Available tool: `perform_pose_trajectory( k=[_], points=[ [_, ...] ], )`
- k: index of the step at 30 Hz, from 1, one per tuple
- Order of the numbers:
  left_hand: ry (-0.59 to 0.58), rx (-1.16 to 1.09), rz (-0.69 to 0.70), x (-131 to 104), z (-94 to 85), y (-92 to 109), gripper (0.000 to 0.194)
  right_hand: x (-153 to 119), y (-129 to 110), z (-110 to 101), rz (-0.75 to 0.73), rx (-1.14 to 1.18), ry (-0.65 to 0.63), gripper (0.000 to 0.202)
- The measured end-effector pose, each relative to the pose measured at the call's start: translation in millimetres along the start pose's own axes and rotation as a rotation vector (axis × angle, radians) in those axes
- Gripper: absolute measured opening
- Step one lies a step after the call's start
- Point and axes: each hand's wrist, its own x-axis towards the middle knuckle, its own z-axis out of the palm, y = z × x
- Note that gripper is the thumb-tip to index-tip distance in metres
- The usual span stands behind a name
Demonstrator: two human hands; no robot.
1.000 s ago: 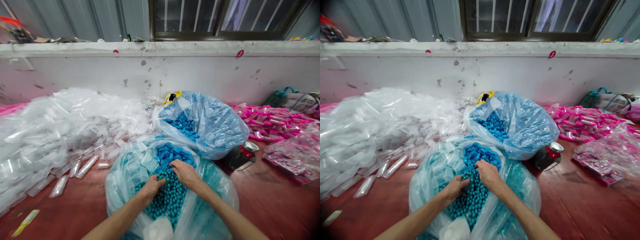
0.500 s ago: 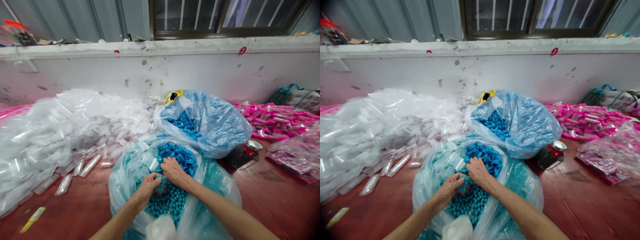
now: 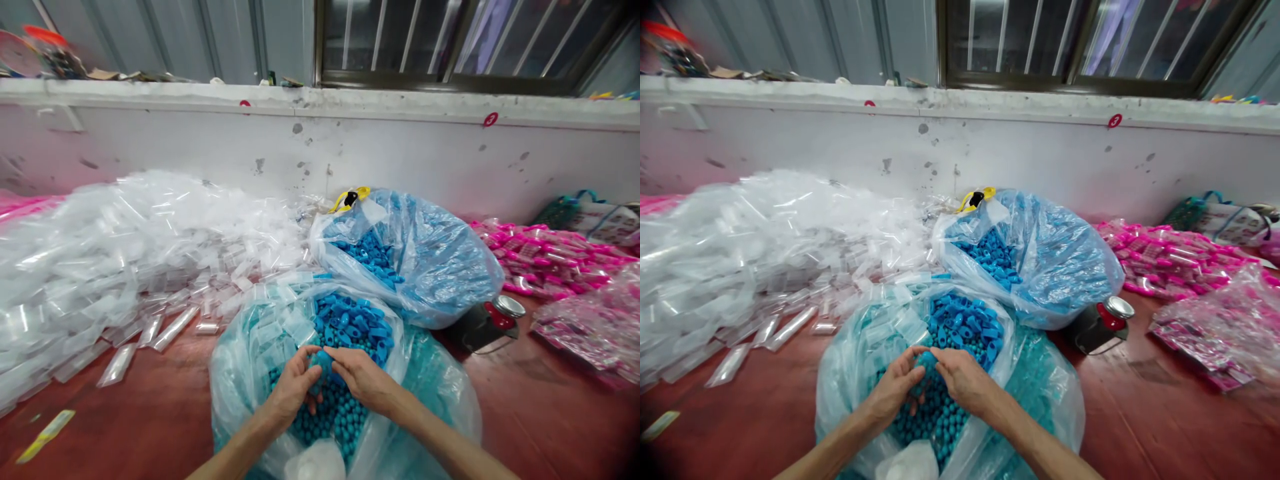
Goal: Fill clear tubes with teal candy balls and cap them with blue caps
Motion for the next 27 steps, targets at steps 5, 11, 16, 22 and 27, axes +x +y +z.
perform_pose_trajectory(
  k=[5, 11, 16, 22, 27],
  points=[
    [0.017, 0.037, 0.045, 0, 1.4, 1, 0.056, 6, 10, 8, 0.285, 0.372, 0.11, 0.027],
    [0.174, 0.151, -0.023, -5, -2.0, 1, 0.045, 3, 21, 6, 0.239, -0.122, 0.152, 0.037],
    [0.178, 0.081, -0.046, -12, -9.2, 13, 0.049, -2, 14, -17, 0.194, -0.349, 0.006, 0.04],
    [0.16, -0.018, -0.02, -13, -15.6, 23, 0.048, -3, -1, -19, -0.073, -0.686, -0.128, 0.029],
    [0.137, 0.004, -0.029, -11, -17.3, 13, 0.045, 0, 1, -16, -0.082, -0.827, -0.122, 0.021]
  ],
)
